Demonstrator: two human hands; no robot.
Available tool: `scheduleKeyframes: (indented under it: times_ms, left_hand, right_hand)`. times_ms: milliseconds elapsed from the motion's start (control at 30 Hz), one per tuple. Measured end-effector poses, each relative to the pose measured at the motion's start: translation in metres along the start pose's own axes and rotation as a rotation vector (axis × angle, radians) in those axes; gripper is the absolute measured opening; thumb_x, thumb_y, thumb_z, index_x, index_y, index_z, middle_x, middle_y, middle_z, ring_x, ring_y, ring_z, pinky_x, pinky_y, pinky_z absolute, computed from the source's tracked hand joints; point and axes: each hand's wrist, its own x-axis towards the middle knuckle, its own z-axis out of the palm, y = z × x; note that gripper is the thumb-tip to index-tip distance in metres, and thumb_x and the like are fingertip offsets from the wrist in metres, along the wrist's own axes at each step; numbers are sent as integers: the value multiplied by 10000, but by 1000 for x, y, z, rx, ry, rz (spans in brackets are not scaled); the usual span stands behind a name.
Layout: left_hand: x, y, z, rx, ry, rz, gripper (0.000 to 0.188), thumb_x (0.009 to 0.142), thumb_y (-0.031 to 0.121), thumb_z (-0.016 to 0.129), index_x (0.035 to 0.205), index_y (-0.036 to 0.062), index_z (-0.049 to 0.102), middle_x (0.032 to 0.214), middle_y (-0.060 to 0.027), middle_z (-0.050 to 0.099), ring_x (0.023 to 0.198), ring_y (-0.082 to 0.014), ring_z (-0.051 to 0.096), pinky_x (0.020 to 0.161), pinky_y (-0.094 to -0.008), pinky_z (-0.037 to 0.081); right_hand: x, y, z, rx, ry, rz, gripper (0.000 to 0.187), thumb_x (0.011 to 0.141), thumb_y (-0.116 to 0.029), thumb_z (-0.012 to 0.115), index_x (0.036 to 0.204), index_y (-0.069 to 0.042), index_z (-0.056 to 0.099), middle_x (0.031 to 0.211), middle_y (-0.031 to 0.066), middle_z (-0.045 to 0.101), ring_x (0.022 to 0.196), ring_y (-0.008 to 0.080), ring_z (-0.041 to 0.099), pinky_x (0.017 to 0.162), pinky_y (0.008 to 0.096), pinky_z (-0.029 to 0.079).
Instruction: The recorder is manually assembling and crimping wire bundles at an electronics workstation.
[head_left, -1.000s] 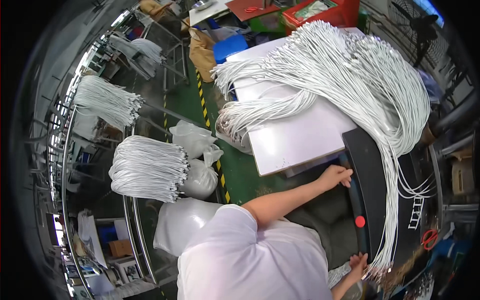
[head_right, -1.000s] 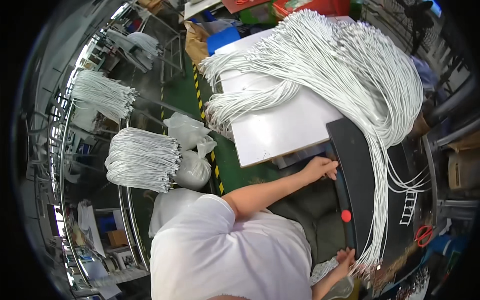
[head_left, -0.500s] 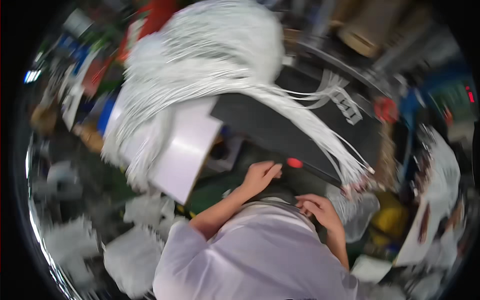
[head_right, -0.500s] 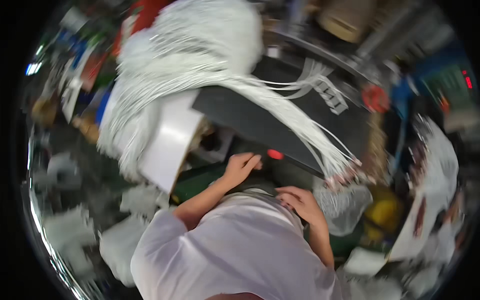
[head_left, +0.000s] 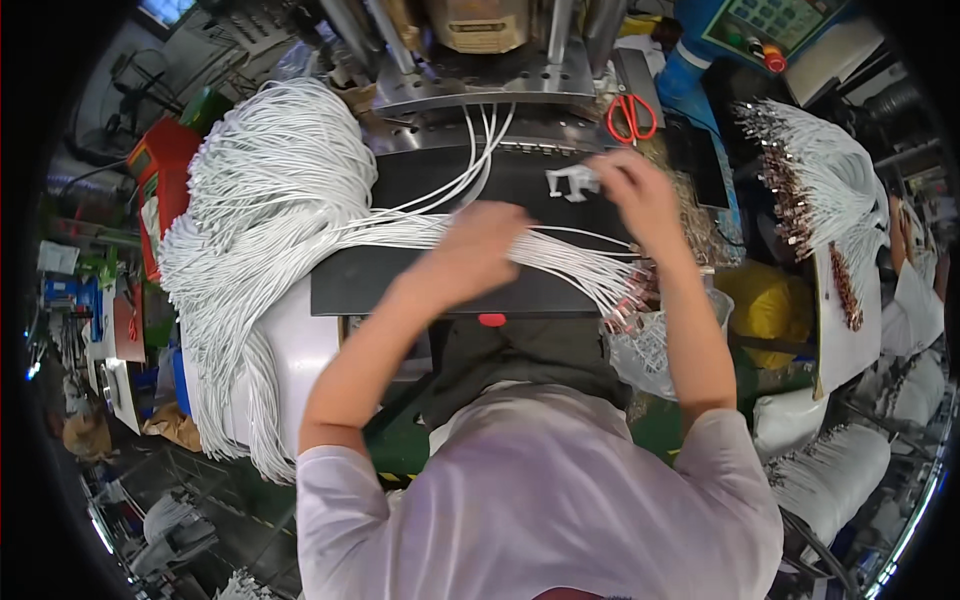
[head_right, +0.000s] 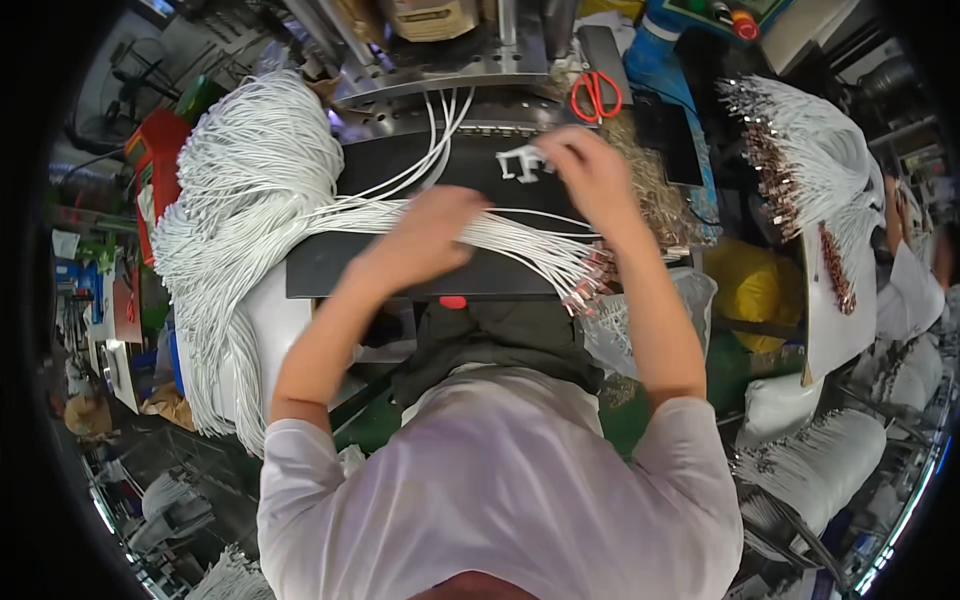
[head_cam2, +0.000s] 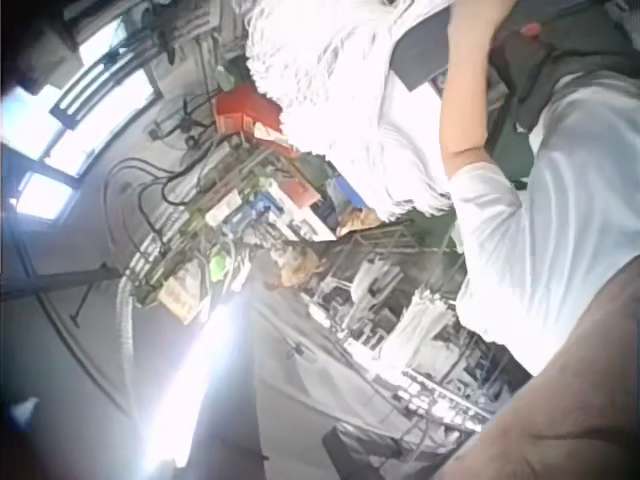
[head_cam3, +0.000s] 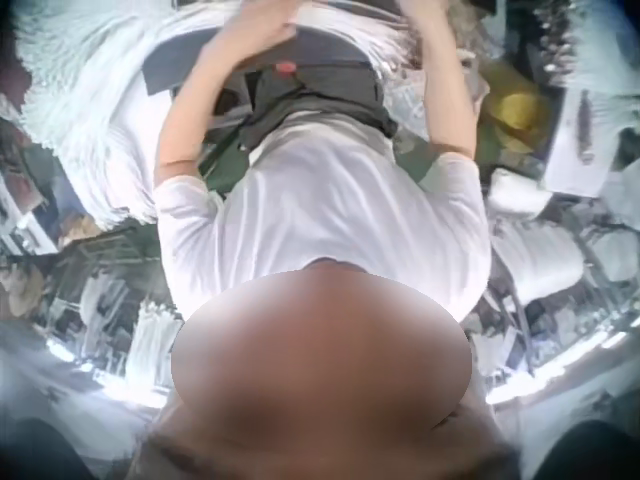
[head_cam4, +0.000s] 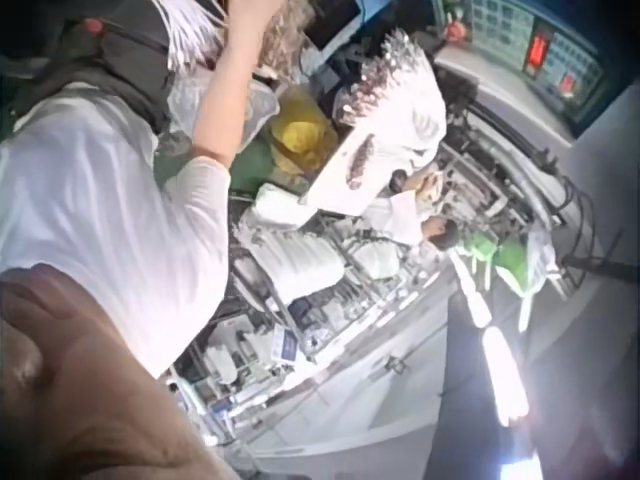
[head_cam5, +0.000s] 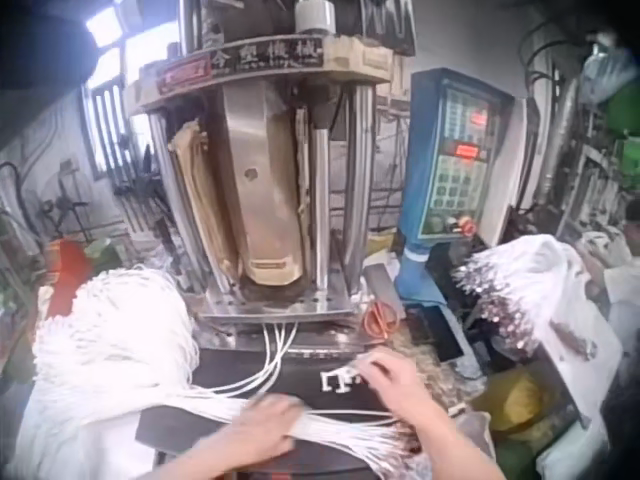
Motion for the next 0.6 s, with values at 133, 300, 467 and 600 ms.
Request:
scheduleKeyframes:
  times_ms: [133,300,467,600]
  left_hand:
    - [-37,-58,-45,76,-30,-223,379,793,20,699,1168,20,642,1128,-156,642,1136,-348,597,972,-400,502]
    - [-42,-83,-62,-201,139,-329,187,857,33,694,1042,13,684,1043,-154,668,993,-337,630,901,-367,508]
    - [-23,-45,-70,-282,397,-457,117,835,91,698,922,16,677,932,-157,654,938,-367,626,830,-421,495]
    - [26,18,-28,-103,165,-146,182,803,145,726,931,26,678,927,-145,656,927,-359,624,842,-443,490]
  right_hand:
    - [-159,60,-122,619,416,619,132,981,-159,635,903,-62,680,826,-9,602,732,72,561,572,218,383]
    - [-339,187,-129,-94,280,1081,222,982,-190,669,1109,-8,677,966,73,695,842,186,671,760,330,539]
    - [-286,122,-67,-406,717,459,273,982,-185,658,1158,24,669,1080,123,663,1003,214,640,913,345,507]
    - [-129,-1,-23,-537,164,-44,487,781,-87,744,1259,-52,656,1201,166,659,1089,359,623,969,403,491]
